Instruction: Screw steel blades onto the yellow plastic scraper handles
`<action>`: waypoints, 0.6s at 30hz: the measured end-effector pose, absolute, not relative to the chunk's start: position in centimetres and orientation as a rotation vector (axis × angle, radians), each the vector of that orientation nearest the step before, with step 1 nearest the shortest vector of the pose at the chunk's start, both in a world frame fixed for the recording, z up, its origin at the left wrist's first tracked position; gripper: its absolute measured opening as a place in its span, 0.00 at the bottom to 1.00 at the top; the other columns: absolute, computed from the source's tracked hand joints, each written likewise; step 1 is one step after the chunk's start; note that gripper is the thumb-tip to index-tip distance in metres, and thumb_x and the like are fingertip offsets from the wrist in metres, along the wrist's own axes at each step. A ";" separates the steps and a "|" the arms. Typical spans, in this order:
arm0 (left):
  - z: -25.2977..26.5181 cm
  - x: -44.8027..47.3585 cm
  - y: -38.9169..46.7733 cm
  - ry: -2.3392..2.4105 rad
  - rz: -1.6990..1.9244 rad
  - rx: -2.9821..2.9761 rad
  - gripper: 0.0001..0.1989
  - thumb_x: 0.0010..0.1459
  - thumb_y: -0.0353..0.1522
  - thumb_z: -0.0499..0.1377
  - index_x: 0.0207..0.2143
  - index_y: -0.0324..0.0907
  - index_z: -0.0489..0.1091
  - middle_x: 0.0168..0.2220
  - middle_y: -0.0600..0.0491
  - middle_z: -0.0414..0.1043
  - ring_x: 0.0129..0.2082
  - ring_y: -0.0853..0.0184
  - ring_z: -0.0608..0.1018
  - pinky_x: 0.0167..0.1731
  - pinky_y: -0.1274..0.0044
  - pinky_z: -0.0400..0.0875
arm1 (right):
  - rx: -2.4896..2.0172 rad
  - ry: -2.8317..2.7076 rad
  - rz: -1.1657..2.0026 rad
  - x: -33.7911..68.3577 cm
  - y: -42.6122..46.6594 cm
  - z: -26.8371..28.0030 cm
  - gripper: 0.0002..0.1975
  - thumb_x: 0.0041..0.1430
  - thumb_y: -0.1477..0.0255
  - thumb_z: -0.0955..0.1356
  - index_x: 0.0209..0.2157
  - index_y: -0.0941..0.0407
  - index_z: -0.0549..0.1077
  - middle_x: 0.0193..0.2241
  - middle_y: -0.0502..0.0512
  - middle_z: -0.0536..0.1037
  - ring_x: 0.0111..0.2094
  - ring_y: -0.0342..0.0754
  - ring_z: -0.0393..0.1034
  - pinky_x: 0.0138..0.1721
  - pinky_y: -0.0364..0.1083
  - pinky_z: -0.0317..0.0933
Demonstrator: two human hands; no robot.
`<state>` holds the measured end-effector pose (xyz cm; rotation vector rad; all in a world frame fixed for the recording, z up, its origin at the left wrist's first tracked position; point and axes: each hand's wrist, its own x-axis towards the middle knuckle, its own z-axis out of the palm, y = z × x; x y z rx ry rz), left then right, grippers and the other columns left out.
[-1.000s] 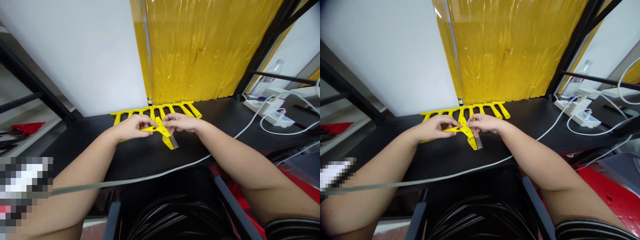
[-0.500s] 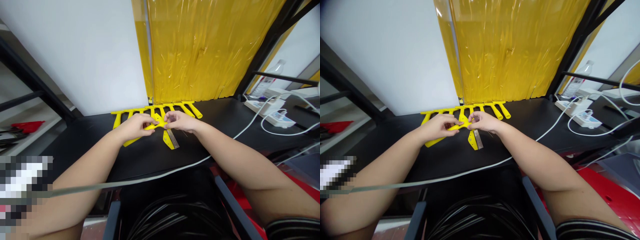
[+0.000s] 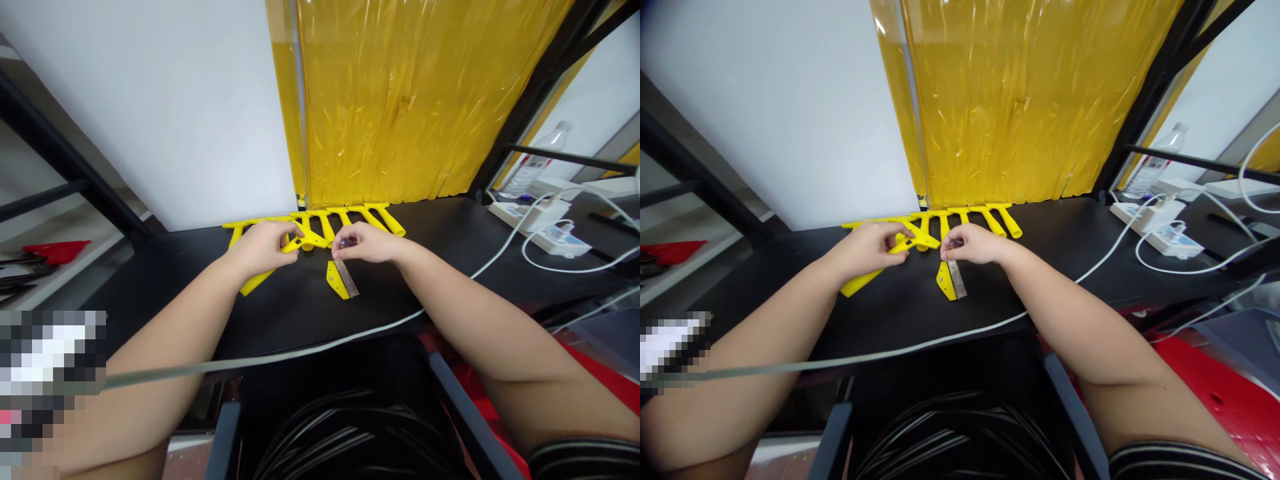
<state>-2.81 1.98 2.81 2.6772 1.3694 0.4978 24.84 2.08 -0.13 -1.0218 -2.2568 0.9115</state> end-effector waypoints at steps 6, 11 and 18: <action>2.8 -3.3 2.6 1.619 0.493 2.564 0.21 0.52 0.39 0.65 0.49 0.45 0.78 0.28 0.56 0.73 0.28 0.64 0.74 0.29 0.74 0.60 | -1.068 -2.374 0.941 23.7 2.0 -1.1 0.06 0.56 0.69 0.75 0.34 0.57 0.83 0.31 0.51 0.78 0.34 0.46 0.67 0.37 0.45 0.58; 2.6 -3.2 2.6 1.602 0.508 2.551 0.21 0.52 0.41 0.65 0.49 0.46 0.77 0.28 0.56 0.74 0.29 0.63 0.75 0.30 0.74 0.62 | -1.054 -2.387 0.968 23.4 1.9 -1.3 0.09 0.56 0.67 0.76 0.36 0.57 0.84 0.28 0.49 0.76 0.32 0.44 0.66 0.35 0.45 0.56; 2.7 -3.2 2.4 1.615 0.553 2.540 0.21 0.52 0.39 0.64 0.49 0.45 0.75 0.27 0.56 0.73 0.27 0.64 0.75 0.30 0.74 0.63 | -1.084 -2.369 0.915 25.2 1.8 0.3 0.16 0.60 0.76 0.69 0.48 0.55 0.84 0.46 0.57 0.82 0.45 0.49 0.75 0.48 0.46 0.67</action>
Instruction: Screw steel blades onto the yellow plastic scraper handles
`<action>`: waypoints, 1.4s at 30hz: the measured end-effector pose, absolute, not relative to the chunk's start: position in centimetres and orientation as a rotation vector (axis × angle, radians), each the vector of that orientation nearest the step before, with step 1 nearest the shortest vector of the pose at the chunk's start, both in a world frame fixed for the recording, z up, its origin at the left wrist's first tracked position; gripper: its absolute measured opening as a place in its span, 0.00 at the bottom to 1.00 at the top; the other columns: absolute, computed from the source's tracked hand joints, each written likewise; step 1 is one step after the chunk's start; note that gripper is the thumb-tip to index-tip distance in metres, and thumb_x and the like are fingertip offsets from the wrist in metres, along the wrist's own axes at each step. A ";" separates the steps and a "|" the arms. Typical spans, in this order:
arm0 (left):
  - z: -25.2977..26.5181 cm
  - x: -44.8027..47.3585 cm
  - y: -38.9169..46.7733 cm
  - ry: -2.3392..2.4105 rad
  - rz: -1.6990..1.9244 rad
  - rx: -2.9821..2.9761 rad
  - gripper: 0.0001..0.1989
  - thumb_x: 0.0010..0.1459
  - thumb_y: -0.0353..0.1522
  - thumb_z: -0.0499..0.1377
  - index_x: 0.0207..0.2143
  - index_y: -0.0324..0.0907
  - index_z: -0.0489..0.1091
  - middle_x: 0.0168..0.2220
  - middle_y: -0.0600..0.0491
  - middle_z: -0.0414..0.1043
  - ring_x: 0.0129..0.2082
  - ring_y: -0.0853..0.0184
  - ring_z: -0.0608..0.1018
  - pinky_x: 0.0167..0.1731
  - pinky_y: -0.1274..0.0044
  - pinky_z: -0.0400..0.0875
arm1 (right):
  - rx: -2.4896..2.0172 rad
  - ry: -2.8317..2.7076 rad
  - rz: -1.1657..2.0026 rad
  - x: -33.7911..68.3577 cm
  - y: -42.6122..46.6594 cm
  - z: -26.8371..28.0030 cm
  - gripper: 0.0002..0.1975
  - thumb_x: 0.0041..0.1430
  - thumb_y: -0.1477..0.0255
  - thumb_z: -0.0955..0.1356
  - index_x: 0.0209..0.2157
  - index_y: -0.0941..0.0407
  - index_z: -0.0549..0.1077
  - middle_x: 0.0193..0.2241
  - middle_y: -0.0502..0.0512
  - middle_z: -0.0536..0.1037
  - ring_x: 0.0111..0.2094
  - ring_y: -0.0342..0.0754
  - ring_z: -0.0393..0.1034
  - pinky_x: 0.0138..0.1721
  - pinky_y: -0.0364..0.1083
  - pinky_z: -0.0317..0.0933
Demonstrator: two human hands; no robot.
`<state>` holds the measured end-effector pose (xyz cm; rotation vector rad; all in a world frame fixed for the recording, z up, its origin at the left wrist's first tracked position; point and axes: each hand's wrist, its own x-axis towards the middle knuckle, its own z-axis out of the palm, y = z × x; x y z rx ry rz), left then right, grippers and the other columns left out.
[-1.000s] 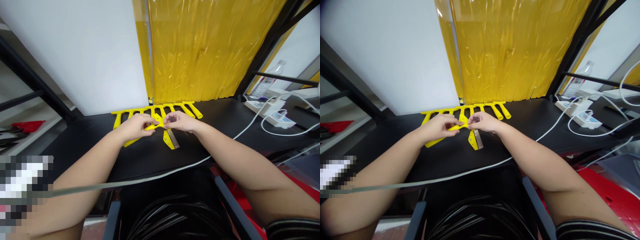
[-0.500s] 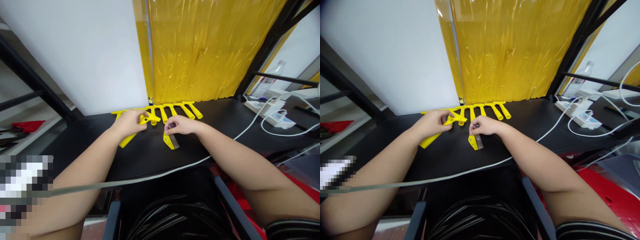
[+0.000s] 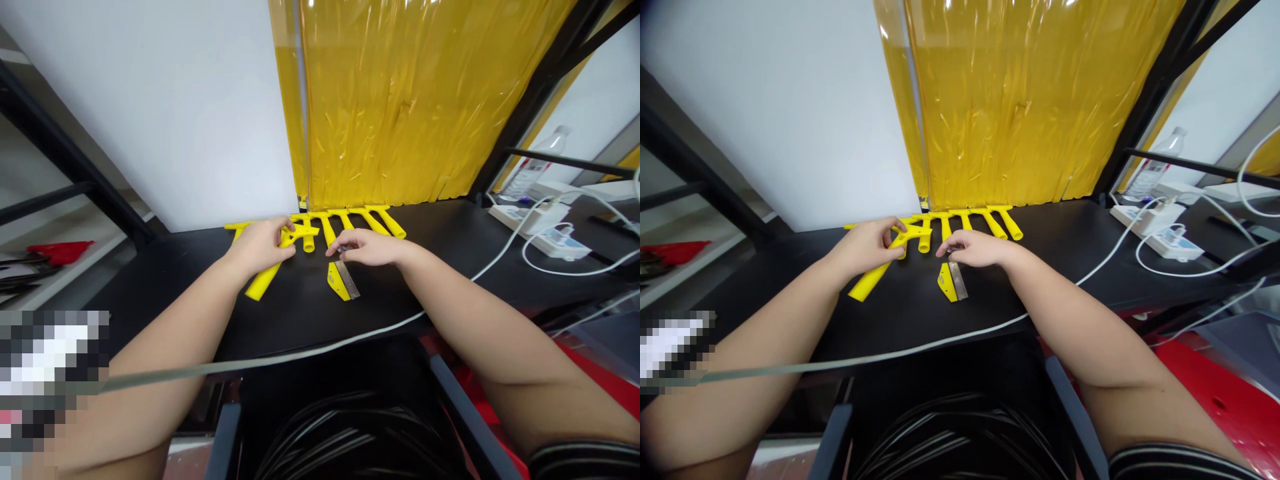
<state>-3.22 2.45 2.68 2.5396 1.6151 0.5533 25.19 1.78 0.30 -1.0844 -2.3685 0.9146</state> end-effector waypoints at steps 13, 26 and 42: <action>3.1 -3.0 2.0 1.676 0.692 2.475 0.21 0.54 0.38 0.62 0.50 0.44 0.77 0.30 0.54 0.75 0.28 0.64 0.74 0.30 0.73 0.63 | -0.922 -1.861 1.350 24.8 1.7 -0.1 0.10 0.56 0.68 0.77 0.39 0.57 0.79 0.29 0.51 0.80 0.31 0.44 0.76 0.35 0.44 0.72; 3.0 -2.8 2.1 1.694 0.638 2.464 0.21 0.53 0.38 0.64 0.50 0.45 0.78 0.31 0.54 0.76 0.29 0.64 0.74 0.29 0.74 0.61 | -1.181 -2.168 0.791 20.4 1.1 -2.6 0.12 0.63 0.63 0.73 0.40 0.58 0.82 0.29 0.52 0.81 0.29 0.43 0.70 0.33 0.44 0.60; 2.3 -2.9 2.4 1.662 0.618 2.468 0.21 0.52 0.39 0.65 0.49 0.46 0.79 0.31 0.54 0.76 0.28 0.65 0.74 0.29 0.74 0.59 | -1.322 -2.719 0.310 22.0 -3.6 1.2 0.10 0.61 0.66 0.76 0.42 0.54 0.85 0.35 0.56 0.82 0.34 0.50 0.73 0.35 0.48 0.60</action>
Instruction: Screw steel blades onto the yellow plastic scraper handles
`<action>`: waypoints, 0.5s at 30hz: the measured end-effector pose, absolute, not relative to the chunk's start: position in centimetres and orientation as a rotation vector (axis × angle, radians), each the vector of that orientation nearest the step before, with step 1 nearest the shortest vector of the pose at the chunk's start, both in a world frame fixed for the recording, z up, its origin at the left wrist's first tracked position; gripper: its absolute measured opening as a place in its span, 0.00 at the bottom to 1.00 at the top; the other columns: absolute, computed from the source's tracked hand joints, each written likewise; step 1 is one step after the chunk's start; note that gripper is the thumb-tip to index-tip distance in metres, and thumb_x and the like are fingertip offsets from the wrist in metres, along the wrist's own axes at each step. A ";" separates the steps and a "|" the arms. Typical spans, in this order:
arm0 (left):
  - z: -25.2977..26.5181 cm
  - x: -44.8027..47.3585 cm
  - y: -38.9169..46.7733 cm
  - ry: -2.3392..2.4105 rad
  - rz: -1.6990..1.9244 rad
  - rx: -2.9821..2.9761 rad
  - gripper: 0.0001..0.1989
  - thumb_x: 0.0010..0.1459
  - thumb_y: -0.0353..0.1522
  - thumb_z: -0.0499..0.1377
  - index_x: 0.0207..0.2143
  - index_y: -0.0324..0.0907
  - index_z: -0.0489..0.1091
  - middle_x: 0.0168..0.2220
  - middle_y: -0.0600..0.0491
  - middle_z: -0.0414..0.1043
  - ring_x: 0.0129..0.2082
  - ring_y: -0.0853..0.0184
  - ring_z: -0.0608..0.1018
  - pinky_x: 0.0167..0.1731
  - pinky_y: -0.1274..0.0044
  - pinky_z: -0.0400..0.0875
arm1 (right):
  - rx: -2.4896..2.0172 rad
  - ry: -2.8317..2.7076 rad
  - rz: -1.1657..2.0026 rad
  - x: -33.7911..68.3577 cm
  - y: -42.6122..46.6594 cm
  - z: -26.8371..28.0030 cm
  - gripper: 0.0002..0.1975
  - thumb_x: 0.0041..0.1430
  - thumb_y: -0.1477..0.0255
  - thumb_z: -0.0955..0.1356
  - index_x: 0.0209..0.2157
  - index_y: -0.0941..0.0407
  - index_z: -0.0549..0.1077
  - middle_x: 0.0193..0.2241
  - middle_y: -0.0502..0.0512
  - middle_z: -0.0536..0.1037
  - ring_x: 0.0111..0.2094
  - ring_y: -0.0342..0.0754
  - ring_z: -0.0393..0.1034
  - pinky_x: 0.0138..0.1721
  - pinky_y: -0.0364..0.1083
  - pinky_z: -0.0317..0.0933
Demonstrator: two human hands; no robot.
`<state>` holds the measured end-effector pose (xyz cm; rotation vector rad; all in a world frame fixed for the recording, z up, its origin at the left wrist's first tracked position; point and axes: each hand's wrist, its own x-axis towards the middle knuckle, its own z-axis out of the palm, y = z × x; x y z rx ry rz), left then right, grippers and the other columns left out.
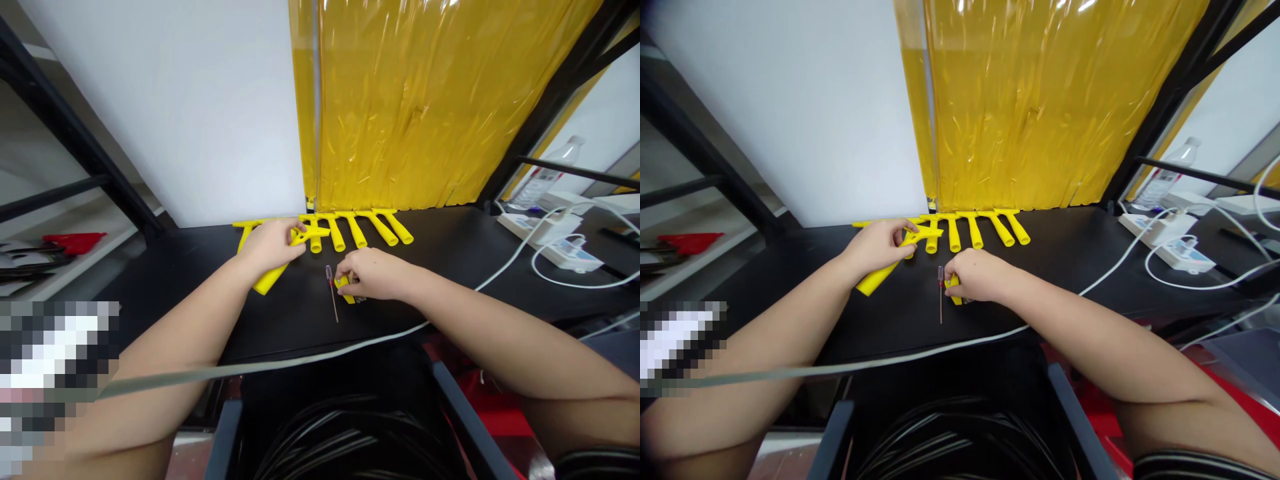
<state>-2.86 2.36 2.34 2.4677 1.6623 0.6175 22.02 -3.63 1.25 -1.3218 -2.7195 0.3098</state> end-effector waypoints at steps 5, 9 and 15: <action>2.3 -2.9 2.4 1.639 0.618 2.488 0.21 0.52 0.39 0.65 0.48 0.46 0.79 0.30 0.55 0.76 0.27 0.65 0.73 0.28 0.74 0.59 | -1.361 -2.724 0.100 21.8 -4.8 0.1 0.11 0.64 0.63 0.74 0.42 0.55 0.84 0.38 0.60 0.81 0.37 0.53 0.75 0.38 0.48 0.62; 2.3 -2.8 2.3 1.643 0.581 2.500 0.20 0.52 0.39 0.64 0.48 0.46 0.79 0.29 0.55 0.75 0.26 0.65 0.73 0.28 0.74 0.59 | -1.364 -2.711 0.086 22.4 -5.2 -0.5 0.09 0.67 0.66 0.72 0.42 0.56 0.83 0.39 0.62 0.81 0.39 0.55 0.76 0.40 0.49 0.63; 2.3 -2.7 2.2 1.661 0.535 2.502 0.21 0.52 0.39 0.64 0.49 0.46 0.79 0.31 0.54 0.76 0.28 0.64 0.74 0.28 0.74 0.60 | -1.319 -2.651 0.112 24.2 -5.0 -1.7 0.08 0.66 0.71 0.71 0.43 0.58 0.82 0.40 0.61 0.81 0.41 0.56 0.77 0.45 0.50 0.66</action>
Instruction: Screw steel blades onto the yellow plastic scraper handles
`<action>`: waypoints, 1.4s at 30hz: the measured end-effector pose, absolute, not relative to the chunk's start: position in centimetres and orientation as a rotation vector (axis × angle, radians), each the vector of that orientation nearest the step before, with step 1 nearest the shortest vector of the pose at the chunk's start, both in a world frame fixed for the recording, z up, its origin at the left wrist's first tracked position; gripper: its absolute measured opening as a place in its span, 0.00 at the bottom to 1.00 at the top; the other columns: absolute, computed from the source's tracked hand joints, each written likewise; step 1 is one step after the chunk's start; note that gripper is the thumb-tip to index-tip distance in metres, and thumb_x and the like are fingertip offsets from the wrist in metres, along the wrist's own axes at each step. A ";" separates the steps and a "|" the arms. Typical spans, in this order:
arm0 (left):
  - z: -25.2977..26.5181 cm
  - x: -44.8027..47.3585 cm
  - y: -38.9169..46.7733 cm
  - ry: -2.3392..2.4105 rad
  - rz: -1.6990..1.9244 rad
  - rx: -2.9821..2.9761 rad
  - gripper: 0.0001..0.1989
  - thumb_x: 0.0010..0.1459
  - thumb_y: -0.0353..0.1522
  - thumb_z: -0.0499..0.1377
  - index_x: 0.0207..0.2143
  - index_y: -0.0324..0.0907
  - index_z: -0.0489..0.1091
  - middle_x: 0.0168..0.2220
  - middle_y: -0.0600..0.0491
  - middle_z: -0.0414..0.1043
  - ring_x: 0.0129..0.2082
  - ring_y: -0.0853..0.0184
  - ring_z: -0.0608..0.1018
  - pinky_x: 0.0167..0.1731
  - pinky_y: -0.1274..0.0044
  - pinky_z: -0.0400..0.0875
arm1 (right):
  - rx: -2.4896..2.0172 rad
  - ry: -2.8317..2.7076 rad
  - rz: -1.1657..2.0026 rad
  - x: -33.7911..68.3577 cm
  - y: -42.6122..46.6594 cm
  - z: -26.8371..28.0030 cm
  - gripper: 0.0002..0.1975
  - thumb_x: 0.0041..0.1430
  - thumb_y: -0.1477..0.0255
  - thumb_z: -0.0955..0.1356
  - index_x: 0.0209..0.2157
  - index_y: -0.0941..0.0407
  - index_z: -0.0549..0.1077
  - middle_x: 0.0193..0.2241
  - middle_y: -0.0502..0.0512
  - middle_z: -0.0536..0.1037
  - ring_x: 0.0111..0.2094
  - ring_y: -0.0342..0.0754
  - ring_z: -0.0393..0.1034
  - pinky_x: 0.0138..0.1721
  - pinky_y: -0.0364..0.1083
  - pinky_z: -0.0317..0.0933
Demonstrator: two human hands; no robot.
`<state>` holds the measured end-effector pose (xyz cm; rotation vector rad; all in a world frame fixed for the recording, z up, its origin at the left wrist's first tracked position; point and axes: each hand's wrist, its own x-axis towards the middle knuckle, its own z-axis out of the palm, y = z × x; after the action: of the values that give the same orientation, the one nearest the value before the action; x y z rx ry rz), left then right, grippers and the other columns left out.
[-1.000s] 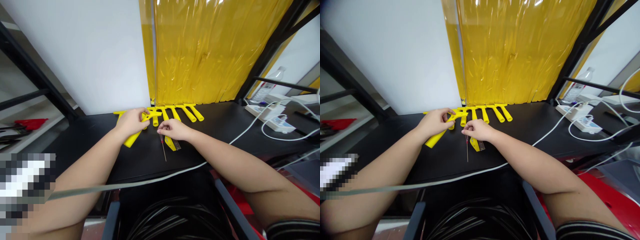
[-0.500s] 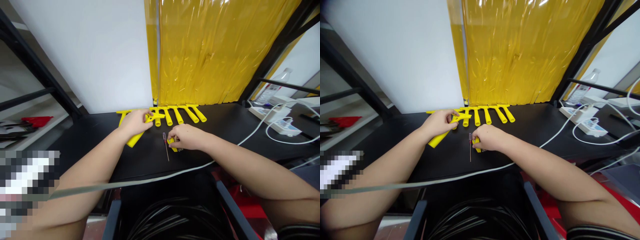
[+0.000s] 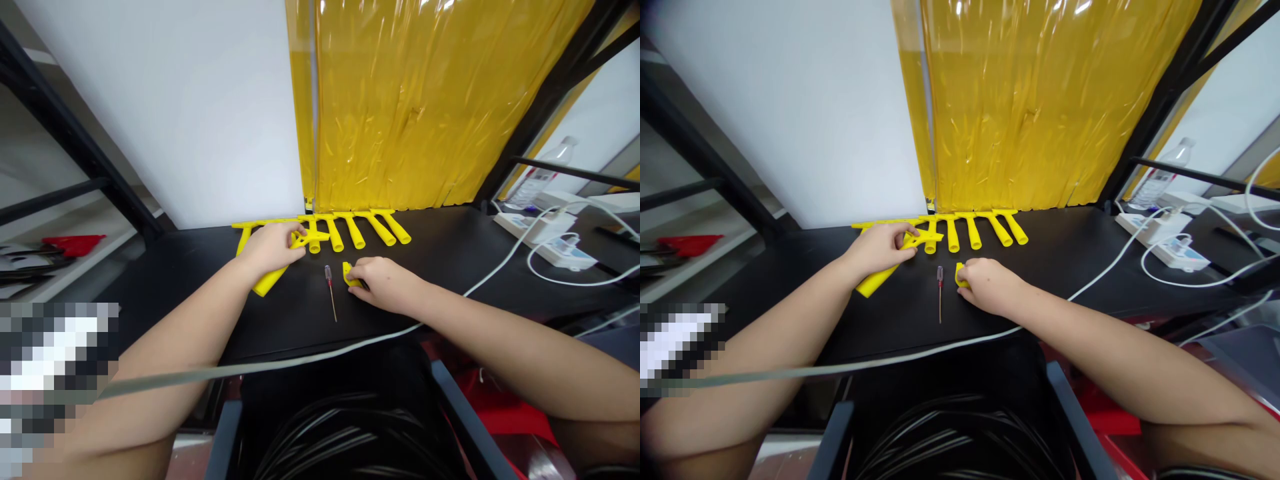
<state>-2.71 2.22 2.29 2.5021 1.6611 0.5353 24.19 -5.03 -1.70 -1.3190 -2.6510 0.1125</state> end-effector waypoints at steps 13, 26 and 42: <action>2.1 -2.7 2.4 1.671 0.478 2.497 0.22 0.53 0.41 0.64 0.50 0.47 0.79 0.33 0.54 0.77 0.29 0.64 0.75 0.28 0.73 0.59 | -1.371 -2.548 0.108 26.7 -5.6 -2.4 0.04 0.64 0.76 0.70 0.36 0.58 0.80 0.37 0.60 0.81 0.39 0.53 0.77 0.43 0.48 0.66; 2.3 -2.5 2.2 1.704 0.414 2.505 0.22 0.53 0.41 0.63 0.51 0.48 0.78 0.34 0.54 0.78 0.32 0.63 0.76 0.29 0.73 0.59 | -1.448 -2.624 -0.041 25.6 -5.7 -2.2 0.21 0.69 0.78 0.65 0.60 0.55 0.78 0.40 0.61 0.80 0.41 0.51 0.77 0.46 0.46 0.66; 2.2 -2.4 2.2 1.677 0.378 2.541 0.22 0.54 0.41 0.63 0.51 0.47 0.78 0.36 0.54 0.79 0.33 0.62 0.77 0.30 0.73 0.60 | -1.455 -2.816 -0.338 25.7 -6.1 -3.2 0.22 0.69 0.81 0.63 0.60 0.59 0.77 0.40 0.62 0.78 0.41 0.54 0.74 0.44 0.48 0.66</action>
<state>-2.42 2.22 2.22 2.5410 1.6771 0.3785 25.67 -6.08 -3.16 -1.4553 -2.8165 -0.3385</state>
